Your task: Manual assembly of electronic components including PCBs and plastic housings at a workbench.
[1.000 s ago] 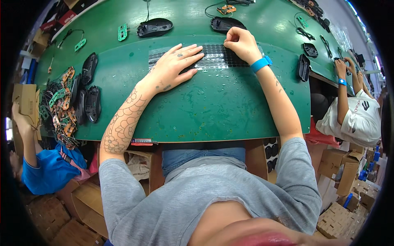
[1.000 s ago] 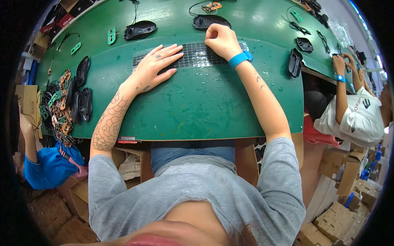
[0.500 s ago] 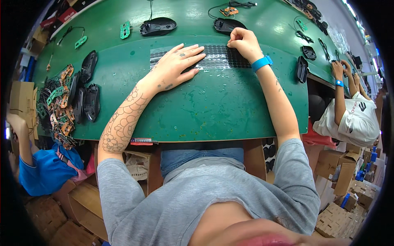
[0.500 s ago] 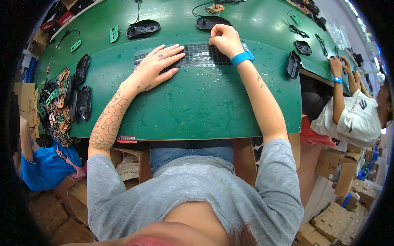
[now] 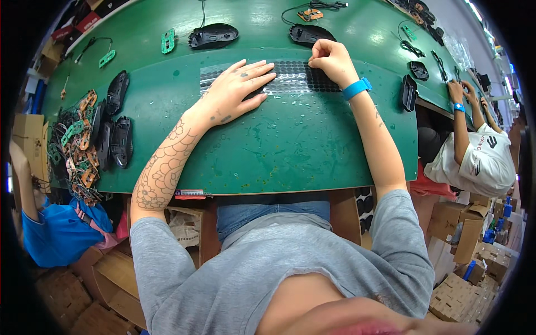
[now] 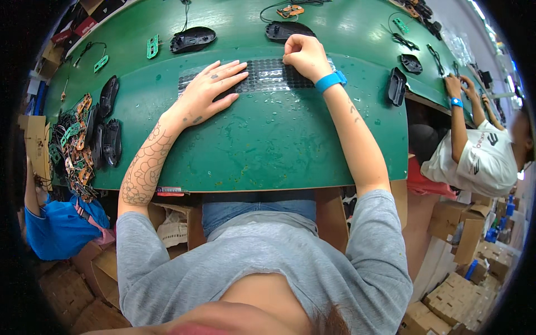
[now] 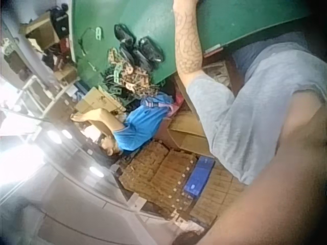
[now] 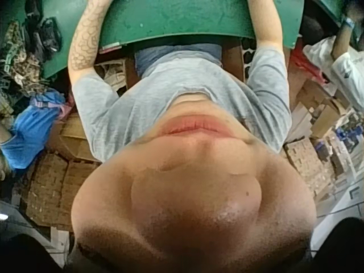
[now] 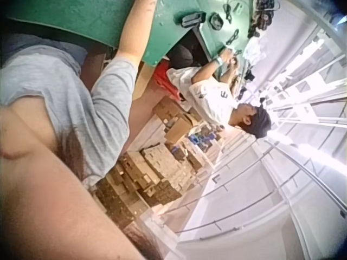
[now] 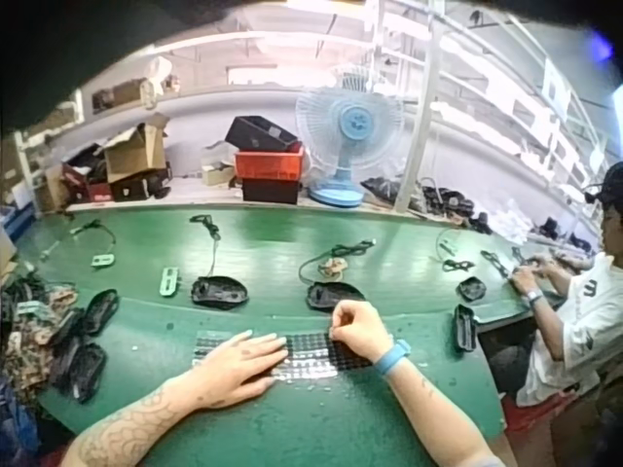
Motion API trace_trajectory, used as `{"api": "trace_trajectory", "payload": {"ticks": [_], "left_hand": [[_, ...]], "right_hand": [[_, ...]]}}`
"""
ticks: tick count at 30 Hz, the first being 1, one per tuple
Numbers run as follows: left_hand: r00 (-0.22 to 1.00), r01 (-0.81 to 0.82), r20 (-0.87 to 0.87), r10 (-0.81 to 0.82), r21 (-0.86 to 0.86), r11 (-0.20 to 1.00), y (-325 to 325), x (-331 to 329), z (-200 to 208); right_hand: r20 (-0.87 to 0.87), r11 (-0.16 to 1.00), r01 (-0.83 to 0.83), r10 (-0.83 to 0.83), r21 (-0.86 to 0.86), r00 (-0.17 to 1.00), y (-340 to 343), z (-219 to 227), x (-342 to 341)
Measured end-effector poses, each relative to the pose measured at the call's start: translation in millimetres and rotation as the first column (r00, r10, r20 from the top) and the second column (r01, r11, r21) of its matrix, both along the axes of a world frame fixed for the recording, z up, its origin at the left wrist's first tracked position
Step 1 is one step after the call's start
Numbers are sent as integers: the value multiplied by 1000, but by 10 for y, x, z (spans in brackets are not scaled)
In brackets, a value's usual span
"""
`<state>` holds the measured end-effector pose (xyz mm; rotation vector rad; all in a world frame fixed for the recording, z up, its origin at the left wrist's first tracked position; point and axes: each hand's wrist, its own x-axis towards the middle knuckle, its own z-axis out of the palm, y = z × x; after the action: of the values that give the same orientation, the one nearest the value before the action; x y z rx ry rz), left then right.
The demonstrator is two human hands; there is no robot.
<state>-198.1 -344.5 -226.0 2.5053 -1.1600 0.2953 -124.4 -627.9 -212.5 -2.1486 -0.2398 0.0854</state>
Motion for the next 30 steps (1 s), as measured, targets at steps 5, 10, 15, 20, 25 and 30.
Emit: {"api": "trace_trajectory", "payload": {"ticks": [5,10,15,20,25,30], "left_hand": [[1000,4,2,-4,-3,1000,0,4,3],[1000,4,1,-4,-5,1000,-10,3,13],[1000,6,-7,-6,-9,1000,-9,0,12],[1000,9,-8,-10,-20,1000,-13,-4,25],[1000,6,-19,-7,-19,1000,-16,-13,32],[999,8,-33,-9,-21,1000,-24,-18,55]], "right_hand": [[4,1000,4,-4,1,1000,6,-12,-4],[52,999,40,-39,-10,998,20,-16,-7],[72,996,84,-82,-38,994,31,32,-23],[67,990,129,-126,-48,990,-34,39,-13],[61,992,117,-114,-42,992,-70,-3,-28],[46,993,115,-113,-35,993,-88,-25,-3]]}}
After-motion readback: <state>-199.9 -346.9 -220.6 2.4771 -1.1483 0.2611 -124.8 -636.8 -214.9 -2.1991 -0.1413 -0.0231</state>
